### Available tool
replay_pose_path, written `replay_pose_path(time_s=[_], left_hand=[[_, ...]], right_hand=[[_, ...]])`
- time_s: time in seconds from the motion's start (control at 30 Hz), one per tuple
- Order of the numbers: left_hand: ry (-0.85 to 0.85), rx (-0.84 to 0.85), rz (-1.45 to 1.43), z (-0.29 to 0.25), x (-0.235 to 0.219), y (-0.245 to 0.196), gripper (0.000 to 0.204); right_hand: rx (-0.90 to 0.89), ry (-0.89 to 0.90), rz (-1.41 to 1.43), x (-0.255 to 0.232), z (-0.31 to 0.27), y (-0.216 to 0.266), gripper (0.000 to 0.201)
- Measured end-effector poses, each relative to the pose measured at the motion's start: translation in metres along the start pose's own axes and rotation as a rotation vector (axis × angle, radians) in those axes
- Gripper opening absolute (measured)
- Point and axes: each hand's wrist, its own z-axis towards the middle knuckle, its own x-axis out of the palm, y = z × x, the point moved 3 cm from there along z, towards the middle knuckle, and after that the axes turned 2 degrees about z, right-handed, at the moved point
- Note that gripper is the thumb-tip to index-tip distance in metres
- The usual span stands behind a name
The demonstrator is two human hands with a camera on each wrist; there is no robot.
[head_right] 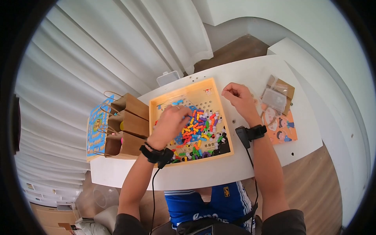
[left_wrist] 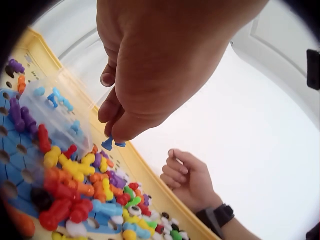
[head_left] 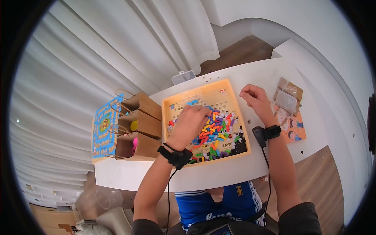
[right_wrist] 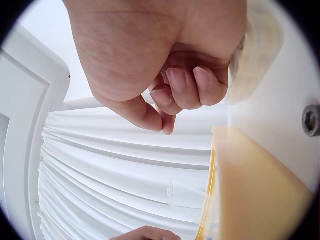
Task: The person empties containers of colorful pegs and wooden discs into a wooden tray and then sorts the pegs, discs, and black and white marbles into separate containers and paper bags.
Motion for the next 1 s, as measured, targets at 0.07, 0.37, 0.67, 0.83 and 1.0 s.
replay_pose_path(time_s=[0.07,0.37,0.67,0.83,1.0], left_hand=[[0.008,-0.086,-0.058,0.003,-0.01,0.014,0.012],[-0.115,-0.235,-0.257,-0.011,-0.027,0.055,0.015],[-0.272,-0.567,-0.953,-0.091,-0.005,0.08,0.023],[-0.368,-0.581,-1.118,-0.1,0.003,0.085,0.031],[-0.402,-0.497,-1.229,-0.107,0.006,0.083,0.024]], right_hand=[[0.0,0.003,-0.016,0.001,-0.001,0.0,0.015],[0.02,-0.009,0.006,0.0,-0.001,-0.001,0.015],[0.019,-0.022,0.015,-0.001,-0.003,0.001,0.013],[0.098,-0.023,0.025,-0.001,-0.004,0.002,0.011],[0.113,-0.031,0.013,0.0,-0.005,0.004,0.011]])
